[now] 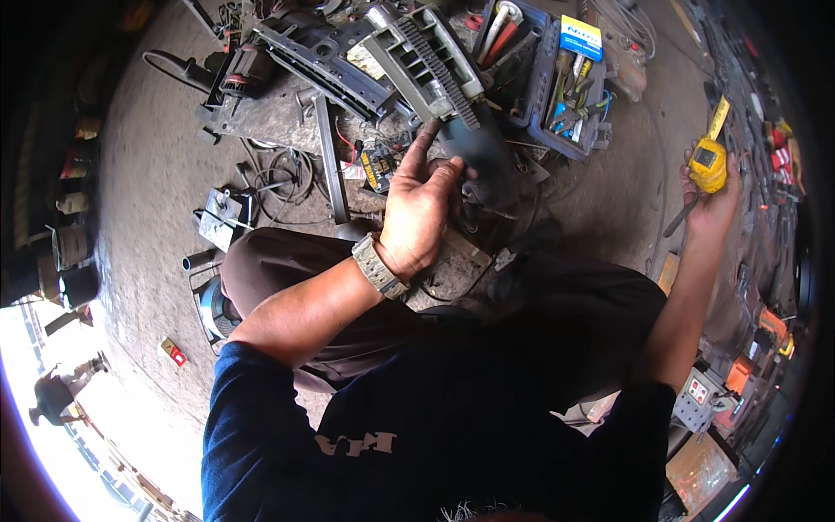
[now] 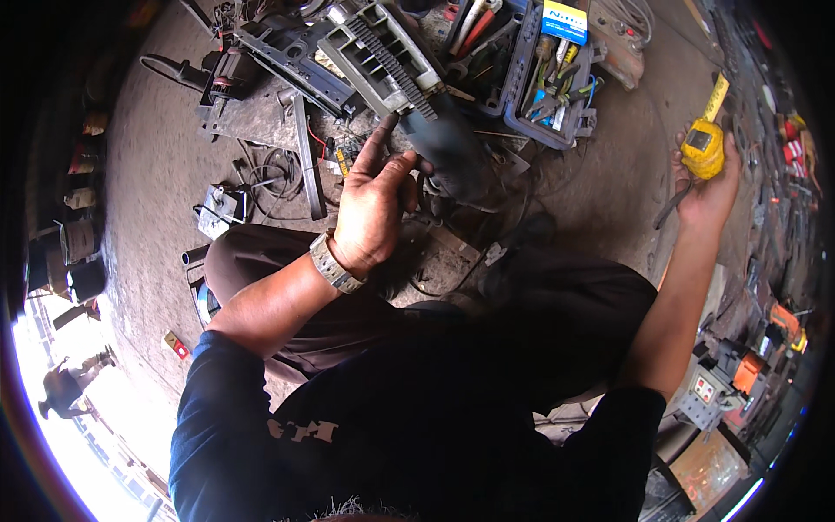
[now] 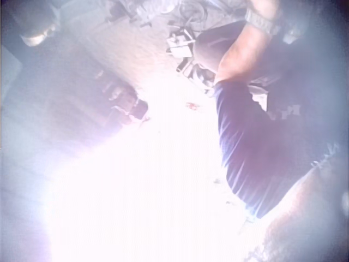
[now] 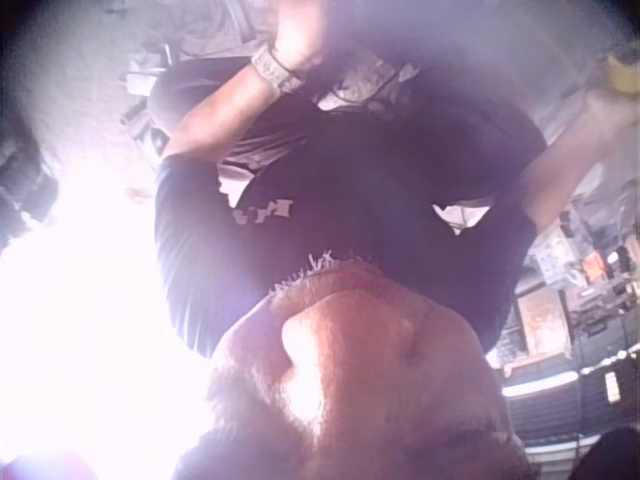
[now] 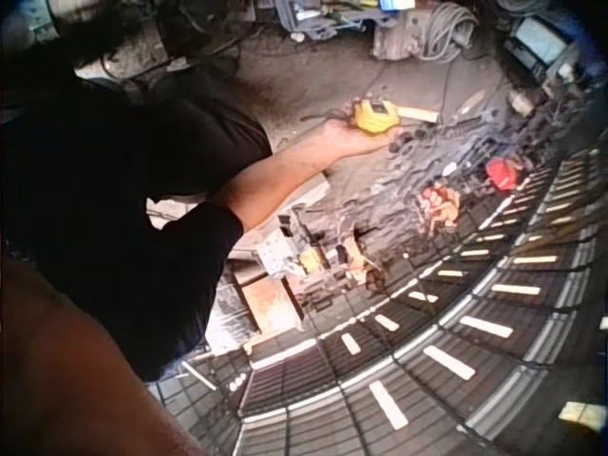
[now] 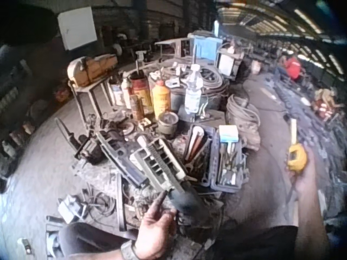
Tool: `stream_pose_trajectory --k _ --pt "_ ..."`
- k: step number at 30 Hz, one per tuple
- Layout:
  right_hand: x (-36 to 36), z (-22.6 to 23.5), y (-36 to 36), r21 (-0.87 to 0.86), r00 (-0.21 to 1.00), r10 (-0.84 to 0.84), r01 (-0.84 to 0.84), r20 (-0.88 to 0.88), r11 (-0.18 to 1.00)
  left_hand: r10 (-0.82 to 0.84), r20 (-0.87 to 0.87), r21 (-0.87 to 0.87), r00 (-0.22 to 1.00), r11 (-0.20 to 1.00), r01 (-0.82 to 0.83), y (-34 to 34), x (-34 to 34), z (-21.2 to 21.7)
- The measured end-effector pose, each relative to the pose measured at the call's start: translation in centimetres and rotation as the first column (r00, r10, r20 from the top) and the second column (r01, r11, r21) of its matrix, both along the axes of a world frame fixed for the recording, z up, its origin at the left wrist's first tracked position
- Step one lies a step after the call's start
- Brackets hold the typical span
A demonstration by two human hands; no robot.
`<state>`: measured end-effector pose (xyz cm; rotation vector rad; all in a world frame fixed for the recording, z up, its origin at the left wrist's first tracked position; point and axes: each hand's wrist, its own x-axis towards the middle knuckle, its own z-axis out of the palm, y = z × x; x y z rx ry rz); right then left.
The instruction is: The person sits on the workshop floor and uses a tape measure to measure various metal parts and tools. They handle a motor-like component, a metal bracket, and a power tool, taking measurements and placing items back down.
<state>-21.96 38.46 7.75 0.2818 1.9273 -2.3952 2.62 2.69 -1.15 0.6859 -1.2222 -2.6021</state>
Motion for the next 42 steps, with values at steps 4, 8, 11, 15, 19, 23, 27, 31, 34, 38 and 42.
stream_pose_trajectory --k 4,8,11,15,19,23,27,31,34,38,42 --pt "-0.3 -0.3 -0.2 0.009 1.000 0.000 0.000 -0.005 1.000 -0.013 -0.007 -0.002 1.000 1.000 0.013 -0.5 -0.4 -0.1" --pt "-0.5 -0.3 -0.5 0.009 0.999 0.035 -0.035 -0.006 0.999 -0.036 -0.009 0.015 0.999 0.999 0.036 -0.8 -0.4 -0.2" --pt "-0.6 -0.5 -2.5 0.001 1.000 0.025 -0.025 -0.001 1.000 -0.036 0.007 0.012 0.999 0.999 0.036 -1.0 0.0 -0.2" --pt "-0.1 0.2 -3.5 0.031 1.000 0.009 -0.009 -0.012 0.999 -0.076 -0.005 0.029 0.997 0.997 0.076 -1.1 -0.1 -0.2" --pt "-0.8 -0.6 -4.1 0.027 0.999 0.051 -0.051 -0.005 0.998 -0.062 0.000 0.034 0.998 0.998 0.062 -1.2 0.0 -0.3" --pt "-1.0 -0.7 -4.2 0.057 0.998 0.064 -0.063 -0.014 0.996 -0.071 -0.028 0.047 0.997 0.996 0.072 -1.3 0.0 -0.4" --pt "-0.8 -0.7 -4.3 0.068 0.998 0.065 -0.064 -0.013 0.996 -0.076 -0.042 0.054 0.996 0.995 0.078 -1.3 0.1 -0.3" --pt "-0.8 -0.7 -4.0 0.049 0.997 0.071 -0.070 -0.015 0.996 -0.081 -0.041 0.020 0.996 0.996 0.082 -1.2 0.1 -0.2" --pt "-0.4 -0.4 -4.1 0.034 0.998 0.054 -0.053 -0.021 0.998 -0.103 -0.021 -0.012 0.995 0.995 0.102 -1.1 0.2 -0.3" --pt "-0.1 -0.1 -3.7 0.003 0.997 0.076 -0.076 -0.026 0.997 -0.137 0.025 -0.137 0.990 0.981 0.139 -0.7 0.3 -0.6" --pt "0.2 0.1 -3.6 0.021 0.999 0.028 -0.028 -0.033 0.999 -0.163 0.009 -0.330 0.987 0.931 0.156 -0.6 0.3 -1.4"
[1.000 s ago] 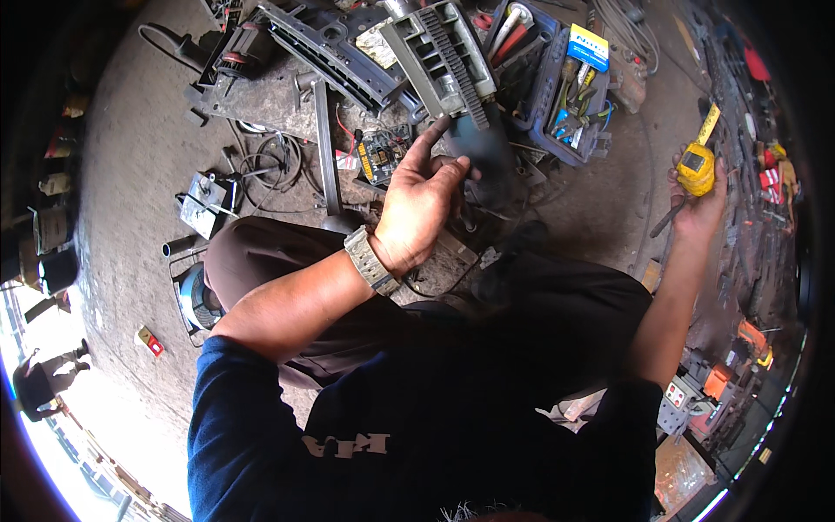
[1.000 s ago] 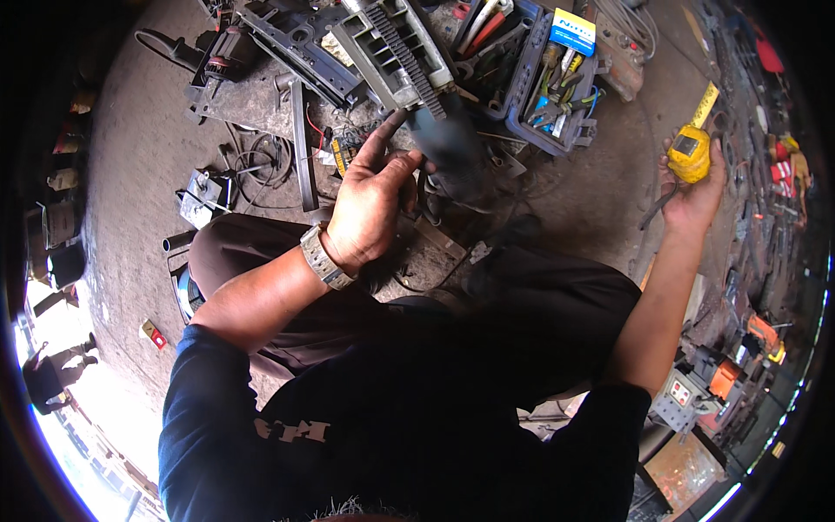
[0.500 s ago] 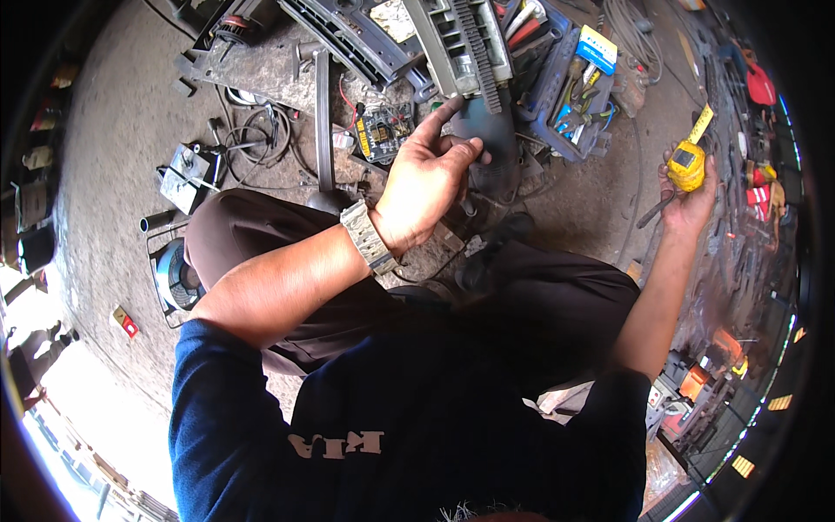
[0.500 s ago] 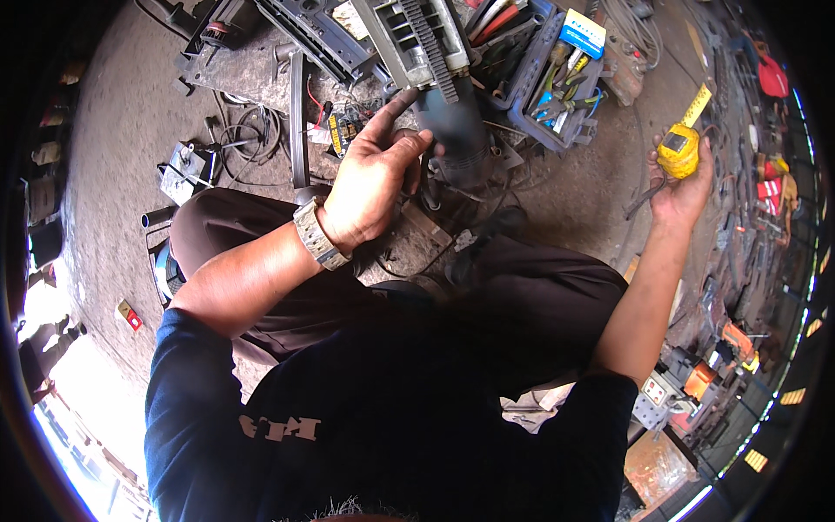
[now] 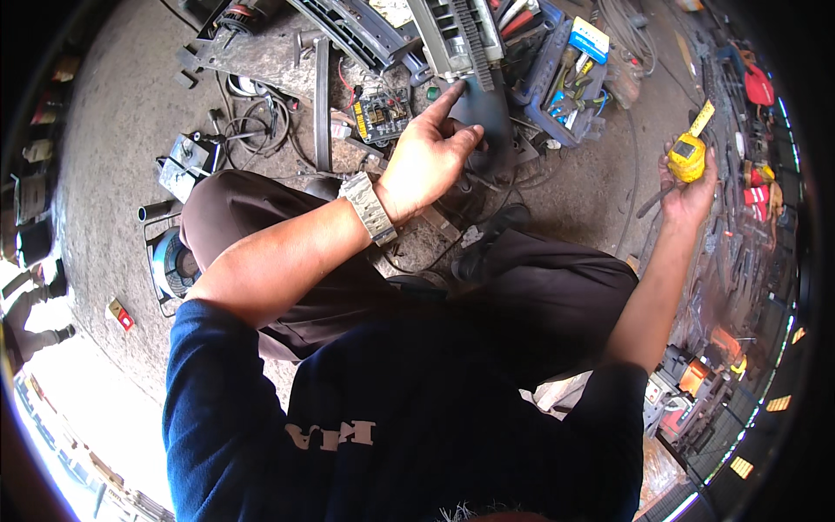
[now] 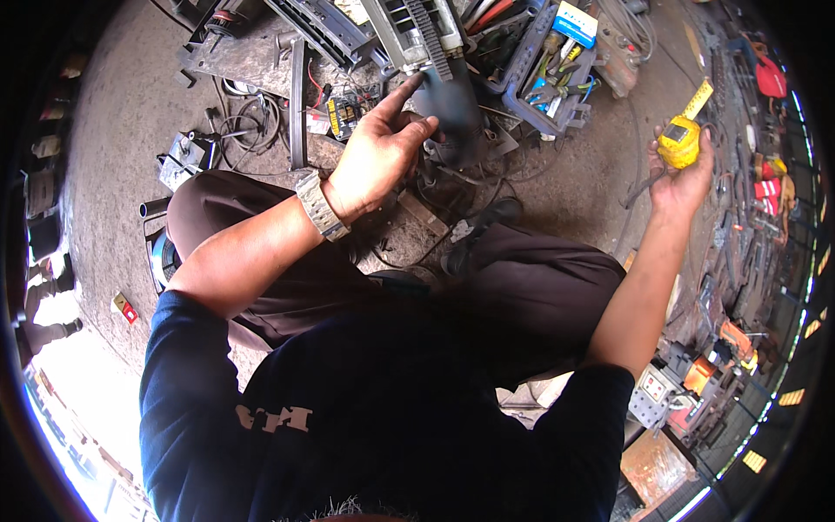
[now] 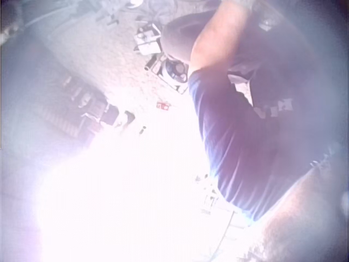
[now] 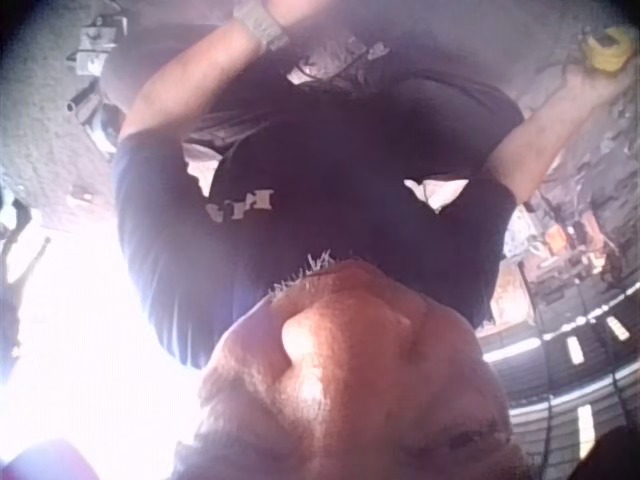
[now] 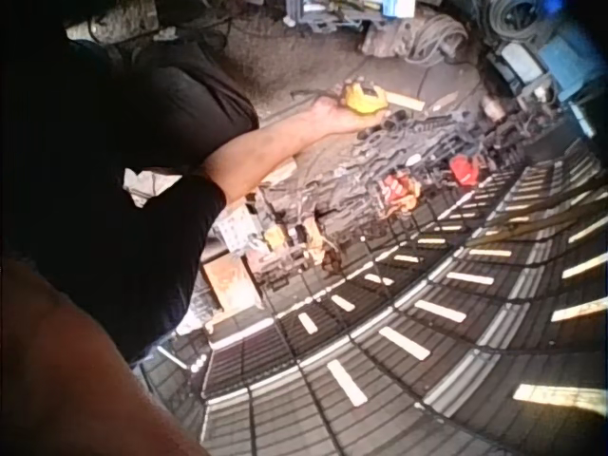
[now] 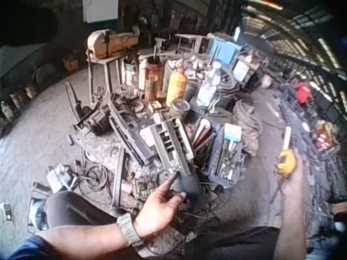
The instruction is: The person sits on the workshop floor and uses a tape measure to measure various metal parts and tools. They handle a motor-like component, a metal bracket, and a power tool, taking measurements and placing items back down.
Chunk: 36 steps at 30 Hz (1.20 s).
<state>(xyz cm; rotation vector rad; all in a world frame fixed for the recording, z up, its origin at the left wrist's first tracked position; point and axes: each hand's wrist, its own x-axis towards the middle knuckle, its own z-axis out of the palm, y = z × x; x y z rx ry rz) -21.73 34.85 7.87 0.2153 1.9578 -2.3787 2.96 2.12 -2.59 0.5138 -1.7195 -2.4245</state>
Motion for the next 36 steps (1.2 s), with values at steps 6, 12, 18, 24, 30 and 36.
stream_pose_trajectory --k 6,12,18,24,30,36 --pt "-0.6 0.0 1.1 -0.020 0.999 -0.034 0.034 -0.023 0.999 0.010 -0.054 -0.262 0.999 0.965 -0.024 -0.1 -0.1 -0.7" --pt "-1.5 -0.6 1.8 -0.090 0.999 -0.014 0.010 -0.038 0.996 0.023 -0.134 -0.471 0.991 0.878 -0.084 -0.1 -0.3 -2.8" --pt "-1.5 -0.2 2.3 -0.122 0.999 -0.001 -0.005 -0.051 0.992 0.046 -0.142 -0.728 0.989 0.672 -0.136 1.3 0.0 -1.7" --pt "0.3 0.6 1.3 -0.215 0.997 -0.057 0.046 -0.045 0.976 0.146 -0.236 -0.810 0.961 0.517 -0.278 1.0 0.5 -2.8" --pt "0.7 0.1 2.5 -0.308 0.992 -0.092 0.062 -0.084 0.949 0.142 -0.254 -0.900 0.957 0.326 -0.288 -0.1 0.0 -5.2" --pt "0.7 -0.9 5.2 -0.352 0.978 -0.147 0.088 -0.146 0.932 0.081 -0.255 -0.879 0.964 0.397 -0.266 0.7 -0.1 -4.6"
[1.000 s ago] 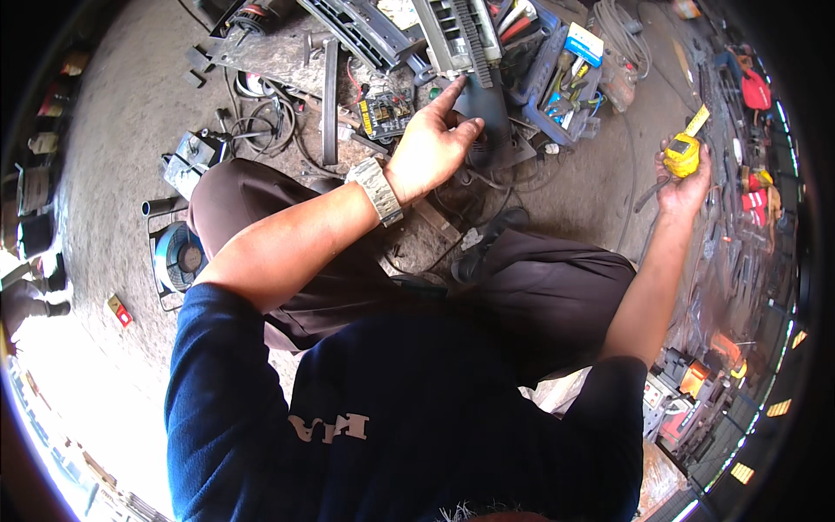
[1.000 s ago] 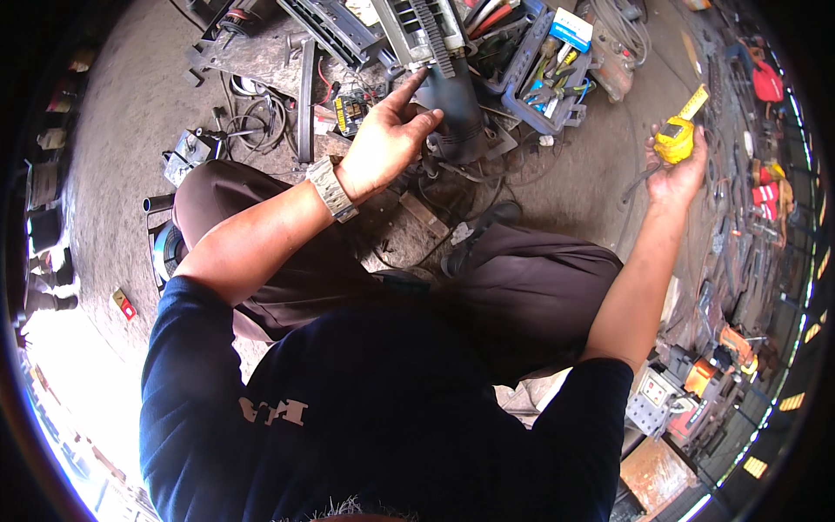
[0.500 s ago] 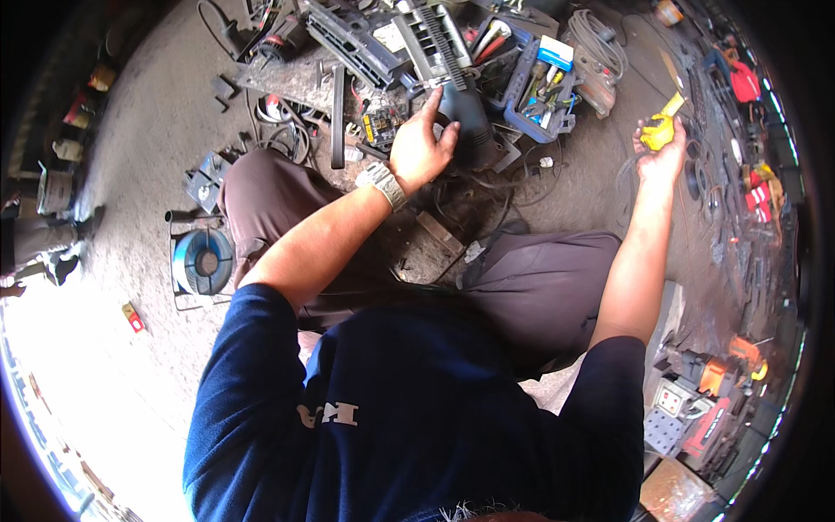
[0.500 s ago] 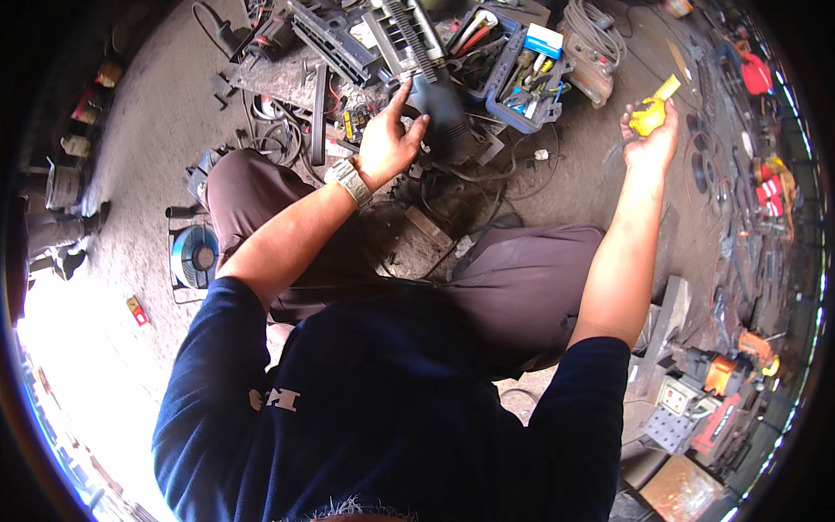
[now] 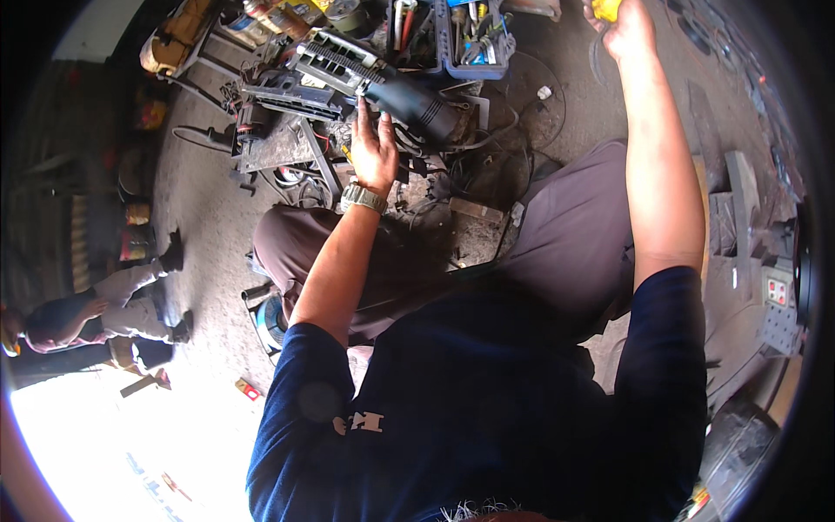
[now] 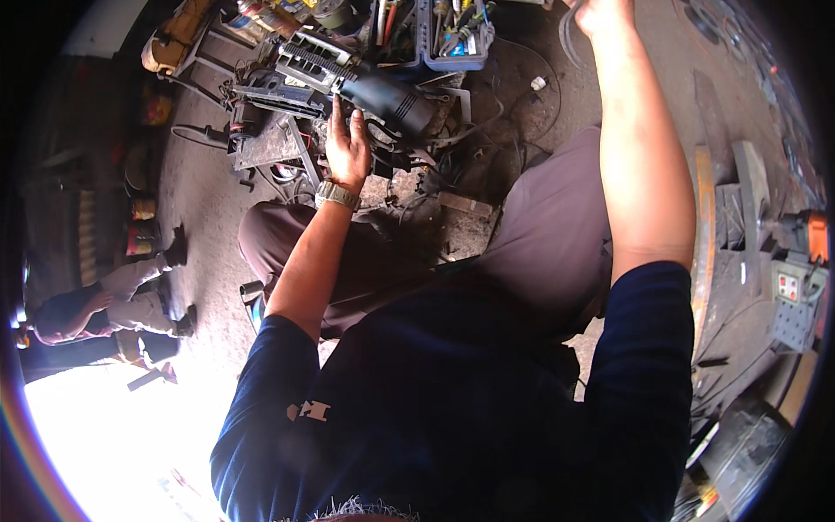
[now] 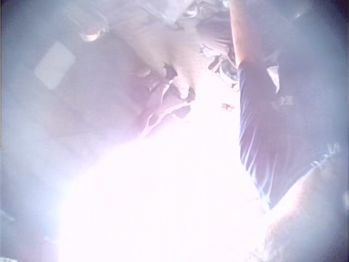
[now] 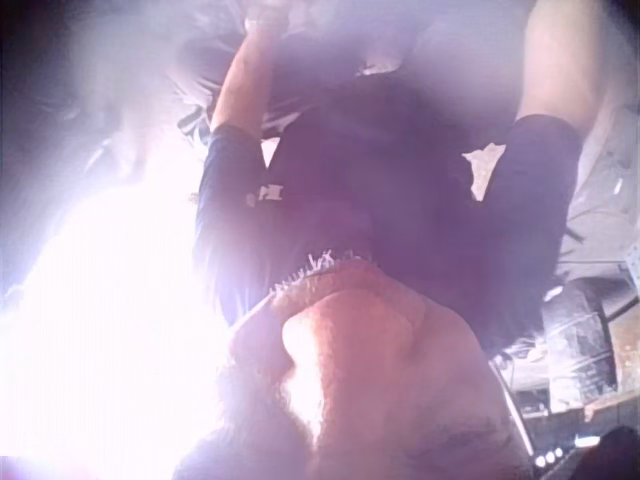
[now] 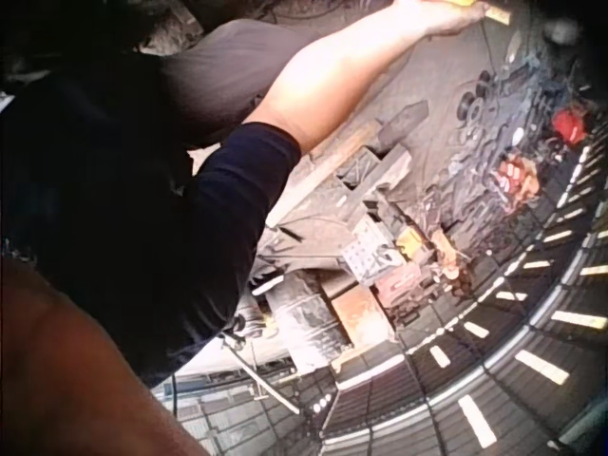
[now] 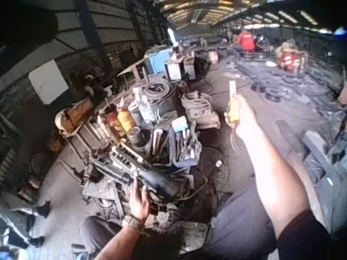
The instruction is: The person sits on the workshop floor and uses a tape measure to measure various metal parts and tools. They handle a motor-like component, a metal bracket, and a power tool, taking measurements and placing items back down.
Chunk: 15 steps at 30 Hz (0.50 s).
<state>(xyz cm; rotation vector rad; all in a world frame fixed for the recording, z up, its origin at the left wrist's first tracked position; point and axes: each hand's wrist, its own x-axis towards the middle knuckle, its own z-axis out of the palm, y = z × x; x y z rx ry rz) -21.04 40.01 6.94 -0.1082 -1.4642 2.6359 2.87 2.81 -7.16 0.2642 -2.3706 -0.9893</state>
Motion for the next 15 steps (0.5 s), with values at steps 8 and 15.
stream_pose_trajectory --k 8,15 --pt "1.6 1.5 -0.1 -0.011 0.999 -0.024 0.024 0.025 1.000 0.026 0.020 -0.061 0.999 0.998 -0.024 -1.0 -0.4 -0.3" --pt "1.8 2.1 0.9 -0.011 0.998 -0.053 0.053 0.035 0.999 0.004 -0.095 -0.204 0.995 0.979 -0.023 -1.6 -1.4 -0.8"
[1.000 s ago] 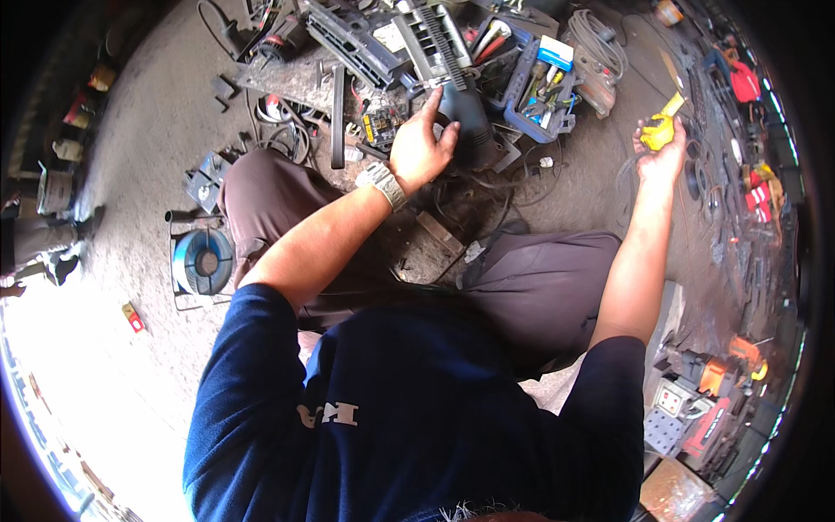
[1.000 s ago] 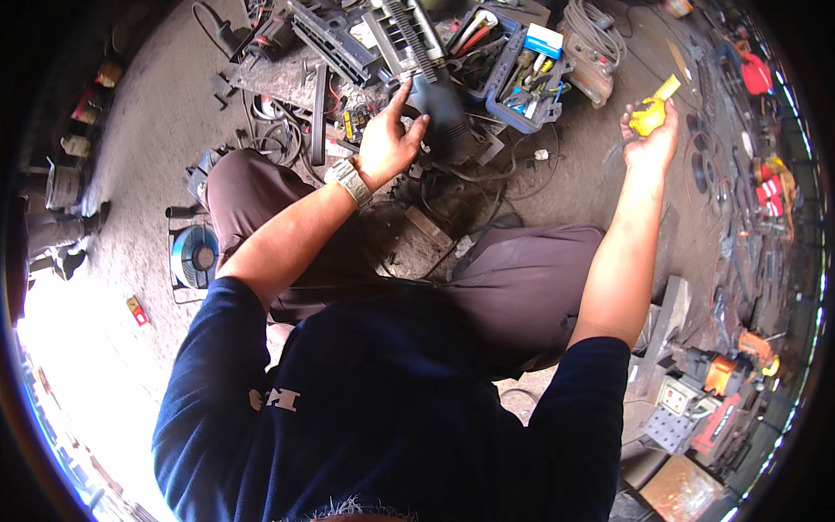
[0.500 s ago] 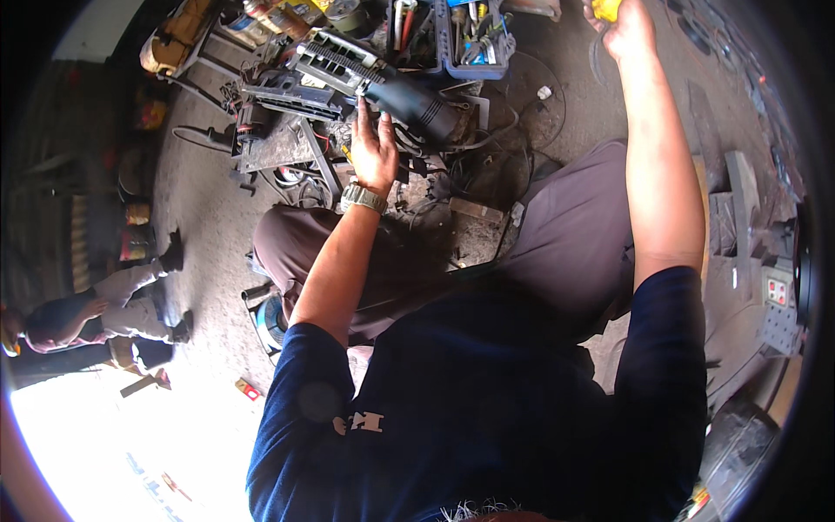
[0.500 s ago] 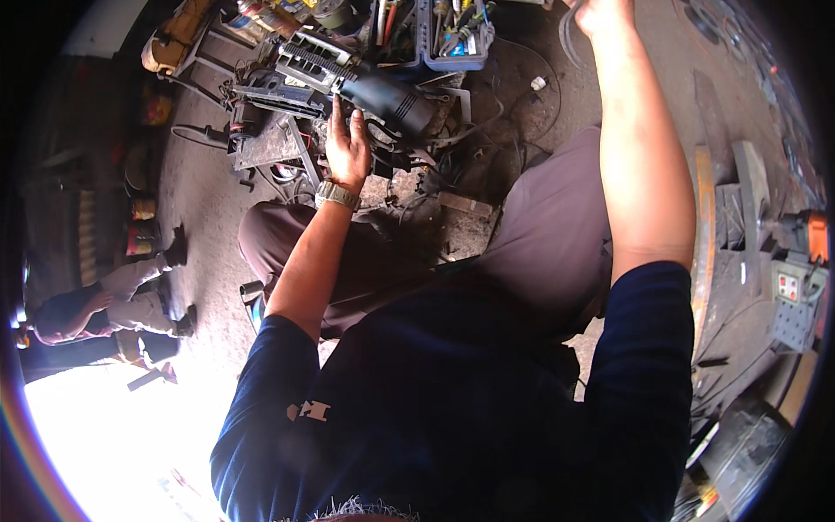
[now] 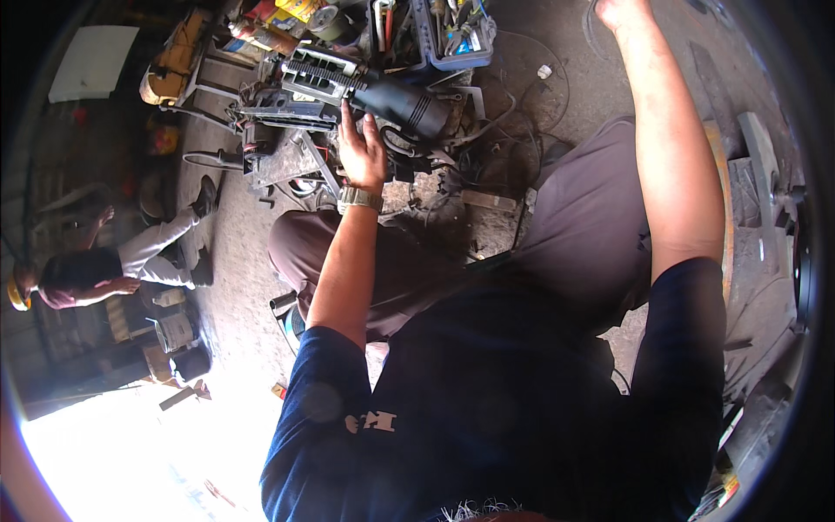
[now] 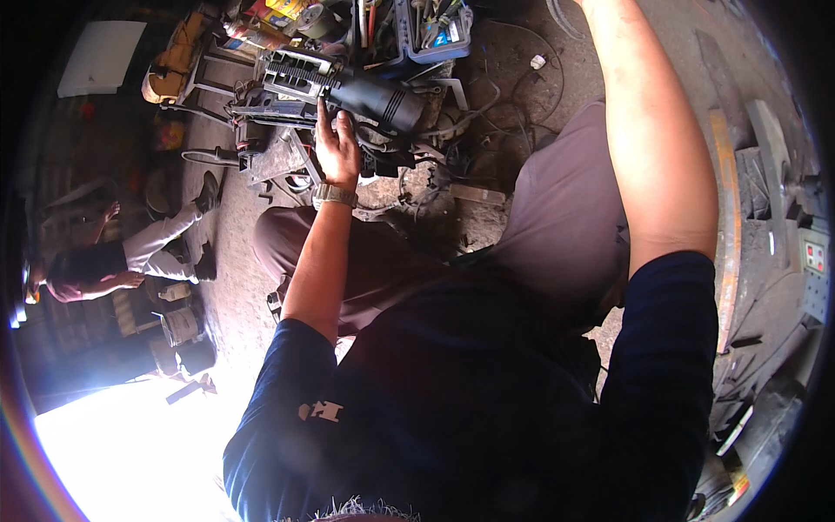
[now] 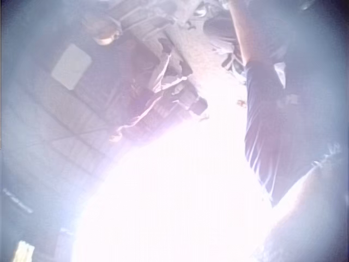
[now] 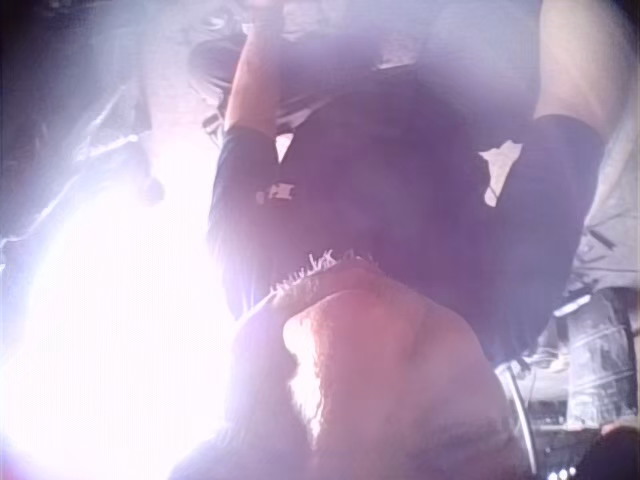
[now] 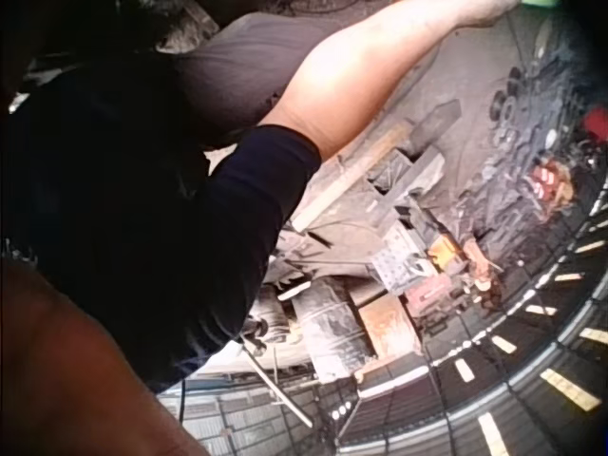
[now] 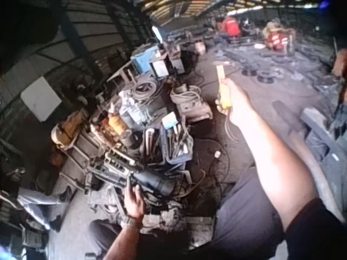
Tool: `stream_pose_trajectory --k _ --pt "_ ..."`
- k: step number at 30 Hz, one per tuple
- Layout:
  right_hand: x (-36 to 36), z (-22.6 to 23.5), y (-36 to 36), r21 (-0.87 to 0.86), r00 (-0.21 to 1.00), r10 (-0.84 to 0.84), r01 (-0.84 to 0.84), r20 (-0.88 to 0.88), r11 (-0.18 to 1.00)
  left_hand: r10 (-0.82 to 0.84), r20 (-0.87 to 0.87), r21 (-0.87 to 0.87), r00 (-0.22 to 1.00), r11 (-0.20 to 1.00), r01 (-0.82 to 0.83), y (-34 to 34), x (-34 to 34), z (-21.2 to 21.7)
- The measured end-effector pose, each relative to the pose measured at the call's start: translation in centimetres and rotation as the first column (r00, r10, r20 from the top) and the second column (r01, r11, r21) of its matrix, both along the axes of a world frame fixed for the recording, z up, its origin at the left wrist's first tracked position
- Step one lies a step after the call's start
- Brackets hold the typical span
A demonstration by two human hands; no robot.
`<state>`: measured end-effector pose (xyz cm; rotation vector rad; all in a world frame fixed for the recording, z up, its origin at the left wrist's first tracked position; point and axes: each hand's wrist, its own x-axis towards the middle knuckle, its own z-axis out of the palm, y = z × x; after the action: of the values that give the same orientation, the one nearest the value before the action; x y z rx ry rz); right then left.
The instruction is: The person sits on the workshop floor and uses a tape measure to measure various metal parts and tools. They handle a motor-like component, a metal bracket, and a power tool, taking measurements and placing items back down.
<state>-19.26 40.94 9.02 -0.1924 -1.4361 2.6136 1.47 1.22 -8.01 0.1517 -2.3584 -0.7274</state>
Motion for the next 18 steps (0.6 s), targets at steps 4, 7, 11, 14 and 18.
stream_pose_trajectory --k 4,7,11,14,18 --pt "0.1 -0.2 0.2 0.005 1.000 -0.004 0.004 0.007 1.000 0.007 0.125 0.104 0.992 0.994 -0.020 0.7 0.4 0.6" --pt "0.5 0.1 0.1 0.015 1.000 -0.009 0.008 0.013 1.000 0.010 0.133 0.094 0.991 0.995 -0.023 0.6 0.5 0.8" --pt "0.7 0.5 0.0 0.024 1.000 0.002 -0.002 -0.008 1.000 0.003 0.045 -0.023 0.999 1.000 -0.002 -0.1 0.2 0.0" --pt "0.7 0.8 -0.5 0.050 0.999 -0.037 0.035 0.032 0.998 0.019 0.055 -0.012 0.998 1.000 -0.019 -0.1 0.1 -0.3" --pt "0.5 0.8 -0.8 0.040 0.999 -0.007 0.006 0.033 0.999 0.005 0.023 0.008 1.000 1.000 -0.006 -0.9 0.0 -0.9"
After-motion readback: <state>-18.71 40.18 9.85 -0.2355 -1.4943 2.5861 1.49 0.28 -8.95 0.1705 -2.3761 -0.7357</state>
